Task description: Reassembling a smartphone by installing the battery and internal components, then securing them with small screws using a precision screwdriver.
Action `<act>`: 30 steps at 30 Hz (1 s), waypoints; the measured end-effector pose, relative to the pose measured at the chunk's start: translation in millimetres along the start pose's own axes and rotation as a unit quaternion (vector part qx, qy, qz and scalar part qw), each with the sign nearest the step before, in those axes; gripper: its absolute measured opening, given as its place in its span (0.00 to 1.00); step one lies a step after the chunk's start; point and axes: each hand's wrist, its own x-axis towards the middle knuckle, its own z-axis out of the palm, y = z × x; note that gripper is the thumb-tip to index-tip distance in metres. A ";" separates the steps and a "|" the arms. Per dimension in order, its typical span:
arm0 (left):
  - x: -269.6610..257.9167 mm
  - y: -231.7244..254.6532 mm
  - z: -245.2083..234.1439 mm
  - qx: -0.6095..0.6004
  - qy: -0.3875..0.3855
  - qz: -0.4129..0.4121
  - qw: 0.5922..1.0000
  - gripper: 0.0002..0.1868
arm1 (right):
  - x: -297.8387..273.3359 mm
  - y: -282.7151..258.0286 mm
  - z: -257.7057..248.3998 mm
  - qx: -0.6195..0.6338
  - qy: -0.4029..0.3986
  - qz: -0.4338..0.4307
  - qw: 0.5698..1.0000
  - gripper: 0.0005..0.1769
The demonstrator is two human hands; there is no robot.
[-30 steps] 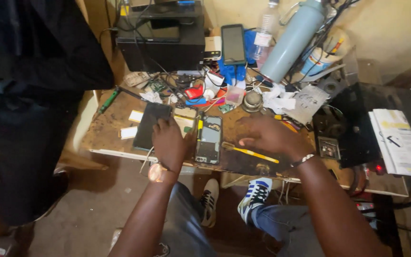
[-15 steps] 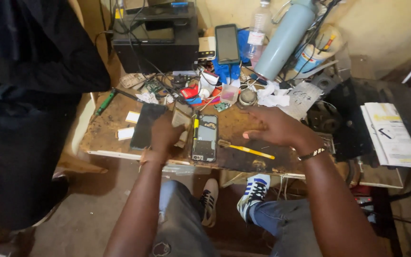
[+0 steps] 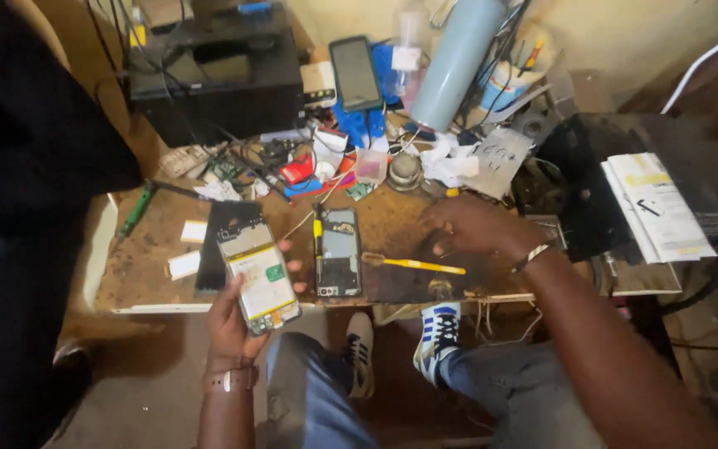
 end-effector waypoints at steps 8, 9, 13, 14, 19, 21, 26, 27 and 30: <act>16.2 5.2 -11.9 -0.104 -0.016 -0.009 0.994 0.46 | 55.5 -107.5 -26.8 -0.023 0.042 0.201 0.978 0.24; 16.4 9.1 -0.9 -0.105 -0.010 -0.007 0.994 0.46 | 66.4 -109.8 -15.1 -0.023 0.036 0.199 0.979 0.24; 16.5 11.9 9.6 -0.116 -0.028 0.031 0.992 0.35 | 118.7 -120.7 43.7 -0.072 0.048 0.081 0.993 0.24; 16.5 9.1 4.2 -0.126 -0.065 0.050 0.989 0.35 | 132.7 -123.1 61.6 -0.068 0.026 0.098 0.992 0.41; 18.1 13.8 7.3 -0.068 0.041 0.020 0.997 0.48 | 152.8 -127.9 74.4 -0.075 0.047 0.104 0.991 0.32; 20.1 14.1 3.7 -0.082 0.039 0.016 0.996 0.51 | 163.5 -115.5 80.0 -0.065 0.039 0.121 0.990 0.32; 26.3 9.3 0.4 -0.081 -0.020 0.028 0.996 0.41 | 147.3 -117.6 49.3 0.088 0.026 0.128 0.988 0.27; 25.6 8.3 0.0 -0.082 -0.020 0.031 0.996 0.41 | 136.6 -122.0 35.1 0.086 0.025 0.126 0.988 0.27; 28.0 2.7 -1.9 -0.081 -0.030 0.018 0.996 0.41 | 100.2 -145.9 -13.3 0.151 -0.002 0.172 0.973 0.21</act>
